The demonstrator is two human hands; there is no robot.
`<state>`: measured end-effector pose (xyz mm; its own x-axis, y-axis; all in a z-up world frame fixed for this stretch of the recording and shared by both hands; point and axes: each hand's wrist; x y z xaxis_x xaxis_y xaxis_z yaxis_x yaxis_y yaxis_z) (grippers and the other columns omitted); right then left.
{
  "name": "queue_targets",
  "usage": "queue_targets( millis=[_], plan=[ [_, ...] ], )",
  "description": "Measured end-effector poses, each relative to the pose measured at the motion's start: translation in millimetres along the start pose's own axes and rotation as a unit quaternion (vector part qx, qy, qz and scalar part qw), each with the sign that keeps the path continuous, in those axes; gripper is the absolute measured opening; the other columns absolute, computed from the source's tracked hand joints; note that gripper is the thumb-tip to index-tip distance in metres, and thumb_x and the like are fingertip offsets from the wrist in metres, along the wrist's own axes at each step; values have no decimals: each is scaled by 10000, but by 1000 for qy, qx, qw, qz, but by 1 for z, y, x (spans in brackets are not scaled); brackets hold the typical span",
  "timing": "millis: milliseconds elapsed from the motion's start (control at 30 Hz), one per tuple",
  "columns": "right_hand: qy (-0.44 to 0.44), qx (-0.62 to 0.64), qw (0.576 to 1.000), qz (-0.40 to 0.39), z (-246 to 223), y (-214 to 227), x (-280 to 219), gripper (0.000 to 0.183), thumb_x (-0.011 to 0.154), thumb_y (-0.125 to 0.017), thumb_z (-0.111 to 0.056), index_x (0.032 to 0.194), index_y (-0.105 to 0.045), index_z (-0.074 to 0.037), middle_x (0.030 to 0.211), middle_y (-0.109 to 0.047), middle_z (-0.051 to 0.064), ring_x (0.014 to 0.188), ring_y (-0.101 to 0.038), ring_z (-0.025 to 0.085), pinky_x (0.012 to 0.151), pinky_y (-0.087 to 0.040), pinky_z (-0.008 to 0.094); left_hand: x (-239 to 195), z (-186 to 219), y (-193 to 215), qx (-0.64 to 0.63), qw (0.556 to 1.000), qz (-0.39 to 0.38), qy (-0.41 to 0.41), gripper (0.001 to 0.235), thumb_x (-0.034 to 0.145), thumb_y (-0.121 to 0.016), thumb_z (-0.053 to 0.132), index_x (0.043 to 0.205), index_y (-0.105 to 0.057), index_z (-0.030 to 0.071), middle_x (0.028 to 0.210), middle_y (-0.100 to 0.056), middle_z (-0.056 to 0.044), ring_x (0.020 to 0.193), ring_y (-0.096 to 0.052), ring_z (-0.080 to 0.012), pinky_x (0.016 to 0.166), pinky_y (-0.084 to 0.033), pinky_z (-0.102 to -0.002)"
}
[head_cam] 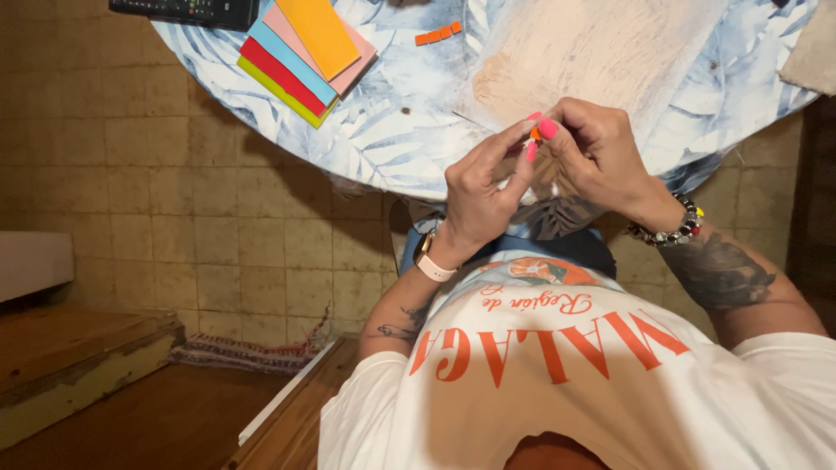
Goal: Applying small decorative paper strips to a larger sheet of paper for a craft project
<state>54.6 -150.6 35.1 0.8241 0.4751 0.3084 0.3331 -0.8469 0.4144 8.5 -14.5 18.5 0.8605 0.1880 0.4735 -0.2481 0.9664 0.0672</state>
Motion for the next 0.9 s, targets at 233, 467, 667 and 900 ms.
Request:
queue_targets(
  millis=[233,467,667,900],
  plan=[
    [12,-18,1000,1,-1,2,2,263,936,-469,-117,707,-528,-2,497,-406,88,465,-356,123,442,-332,250,-1,-9,1,53,997,11,-46,235,741,-642,66,974,-612,79,887,-634,-72,760,-640,-192,654,-546,-237],
    [0,22,999,-36,10,2,0,283,936,-440,-153,693,-520,-33,521,-466,63,507,-384,99,476,-360,251,2,-5,-1,65,996,15,-62,216,745,-637,74,959,-613,92,897,-634,-63,783,-638,-194,651,-536,-256],
    [97,-124,984,-77,29,25,0,192,896,-479,-69,731,-519,21,609,-478,170,528,-484,334,502,-403,346,-9,-11,3,194,973,2,-125,252,731,-650,137,967,-597,70,900,-621,-92,796,-629,-220,637,-523,-299],
    [173,-519,803,-238,47,43,2,200,831,-447,-224,703,-521,-89,645,-510,58,541,-540,241,451,-426,323,-19,-21,14,382,885,-227,-137,463,757,-564,451,1078,-546,117,1174,-507,-75,1155,-430,-274,990,-269,-469]
  ],
)
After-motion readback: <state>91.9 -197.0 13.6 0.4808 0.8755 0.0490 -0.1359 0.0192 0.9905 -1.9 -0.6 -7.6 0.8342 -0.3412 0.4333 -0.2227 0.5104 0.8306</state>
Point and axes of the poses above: each hand's wrist, its own x-axis towards the middle knuckle, its own y-axis out of the back of the hand, z = x × y
